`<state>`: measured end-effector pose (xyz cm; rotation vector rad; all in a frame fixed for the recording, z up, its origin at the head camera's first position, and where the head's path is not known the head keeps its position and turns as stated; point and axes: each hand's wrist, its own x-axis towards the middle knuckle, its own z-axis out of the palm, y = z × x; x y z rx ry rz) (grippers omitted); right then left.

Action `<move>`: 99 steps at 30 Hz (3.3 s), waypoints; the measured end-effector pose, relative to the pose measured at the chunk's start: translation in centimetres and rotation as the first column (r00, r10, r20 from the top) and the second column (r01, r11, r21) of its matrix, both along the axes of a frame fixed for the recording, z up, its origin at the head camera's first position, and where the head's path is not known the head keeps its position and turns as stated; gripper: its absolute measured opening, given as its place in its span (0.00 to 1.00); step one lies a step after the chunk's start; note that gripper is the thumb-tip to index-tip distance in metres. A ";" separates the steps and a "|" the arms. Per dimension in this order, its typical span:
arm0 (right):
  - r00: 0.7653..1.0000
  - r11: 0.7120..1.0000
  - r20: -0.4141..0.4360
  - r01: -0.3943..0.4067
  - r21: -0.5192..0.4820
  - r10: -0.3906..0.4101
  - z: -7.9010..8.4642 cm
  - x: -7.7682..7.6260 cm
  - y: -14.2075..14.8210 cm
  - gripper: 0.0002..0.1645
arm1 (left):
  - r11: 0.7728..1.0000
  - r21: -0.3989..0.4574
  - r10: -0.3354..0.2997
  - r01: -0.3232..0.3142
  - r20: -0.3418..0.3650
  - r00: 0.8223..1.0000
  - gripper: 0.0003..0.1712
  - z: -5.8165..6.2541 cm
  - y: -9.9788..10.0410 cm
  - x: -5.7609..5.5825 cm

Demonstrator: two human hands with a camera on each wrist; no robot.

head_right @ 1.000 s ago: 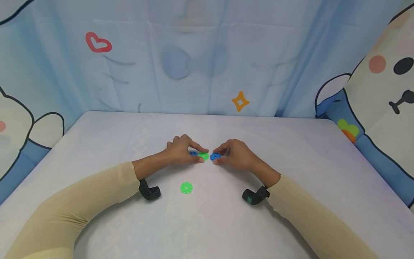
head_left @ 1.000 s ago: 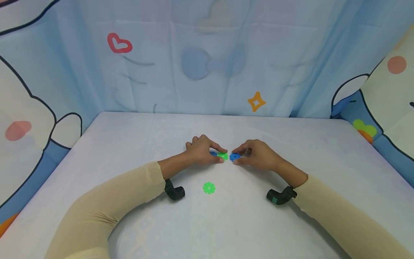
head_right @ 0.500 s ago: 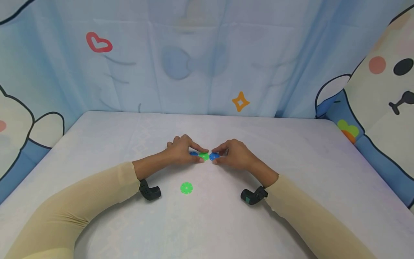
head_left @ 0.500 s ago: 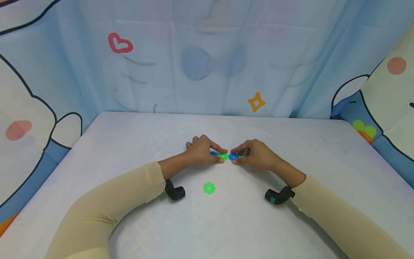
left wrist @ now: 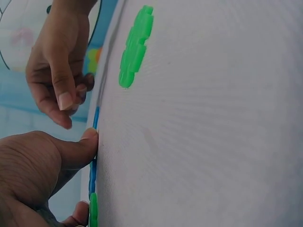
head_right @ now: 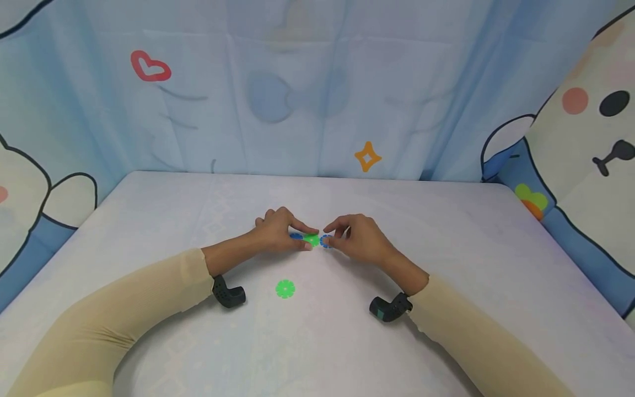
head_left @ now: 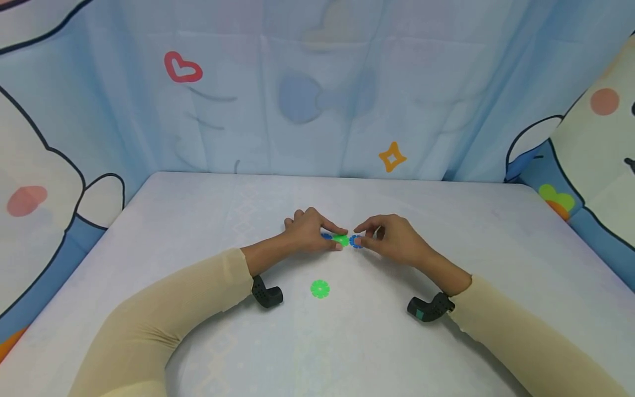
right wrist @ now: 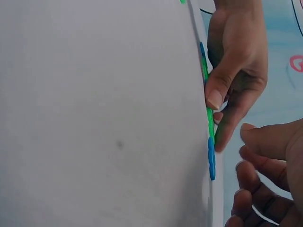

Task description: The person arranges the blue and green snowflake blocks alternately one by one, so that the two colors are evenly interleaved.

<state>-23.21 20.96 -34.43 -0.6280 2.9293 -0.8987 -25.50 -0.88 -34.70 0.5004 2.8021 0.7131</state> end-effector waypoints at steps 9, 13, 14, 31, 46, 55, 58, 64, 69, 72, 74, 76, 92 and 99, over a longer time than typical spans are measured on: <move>0.994 0.993 0.027 -0.108 -0.057 0.110 0.2 3.2 -0.7 0.04 | 1.000 -0.001 0.004 -0.004 -0.008 1.000 0.19 -0.2 0.0 0.0; 0.988 0.989 0.054 -0.140 -0.054 0.143 0.4 4.6 -1.2 0.04 | 1.000 -0.006 -0.003 0.003 -0.004 1.000 0.19 -0.1 0.0 0.0; 0.986 0.987 0.057 -0.153 -0.057 0.157 0.4 5.0 -1.4 0.04 | 1.000 -0.007 -0.006 0.006 -0.003 1.000 0.20 -0.1 0.0 0.0; 0.949 0.947 0.000 -0.315 -0.058 0.316 -0.2 7.2 -4.9 0.12 | 0.999 -0.029 -0.045 0.045 -0.006 0.999 0.23 -0.3 1.1 -0.4; 0.949 0.950 0.027 -0.313 0.002 0.313 -0.3 6.9 -5.9 0.22 | 0.998 -0.034 -0.055 0.055 -0.008 0.998 0.22 -0.4 1.9 -0.6; 0.951 0.952 0.046 -0.305 0.009 0.304 -0.4 6.7 -6.3 0.22 | 0.998 -0.019 -0.055 0.055 -0.021 0.998 0.19 -0.4 2.0 -0.4; 0.953 0.954 0.046 -0.300 0.009 0.300 -0.4 6.5 -6.4 0.21 | 0.999 -0.013 -0.053 0.053 -0.022 0.998 0.19 -0.4 2.0 -0.4; 0.954 0.955 0.059 -0.296 -0.001 0.295 -0.5 6.3 -6.4 0.16 | 0.998 0.001 -0.063 0.063 -0.026 0.998 0.19 -0.4 2.0 -0.3; 0.951 0.955 0.086 -0.297 -0.009 0.297 -0.4 6.2 -6.4 0.15 | 0.998 0.006 -0.064 0.065 -0.035 0.997 0.21 -0.5 1.9 -0.5; 0.951 0.955 0.091 -0.296 -0.003 0.295 -0.4 6.2 -6.5 0.15 | 0.998 0.005 -0.060 0.060 -0.043 0.997 0.20 -0.6 2.1 -0.6; 0.952 0.956 0.090 -0.294 0.002 0.293 -0.4 6.2 -6.5 0.15 | 0.999 0.005 -0.051 0.051 -0.044 0.998 0.19 -0.7 2.2 -0.6; 0.952 0.956 0.086 -0.295 0.006 0.293 -0.3 6.2 -6.5 0.14 | 0.999 0.003 -0.044 0.045 -0.041 0.998 0.19 -0.6 2.2 -0.6; 0.950 0.953 0.093 -0.302 0.040 0.297 -0.2 6.3 -6.6 0.13 | 0.999 0.015 -0.052 0.052 -0.045 0.998 0.18 -0.5 2.2 -0.5; 0.949 0.952 0.101 -0.303 0.050 0.297 -0.2 6.4 -6.6 0.15 | 0.998 0.025 -0.049 0.050 -0.048 0.998 0.17 -0.6 2.3 -0.5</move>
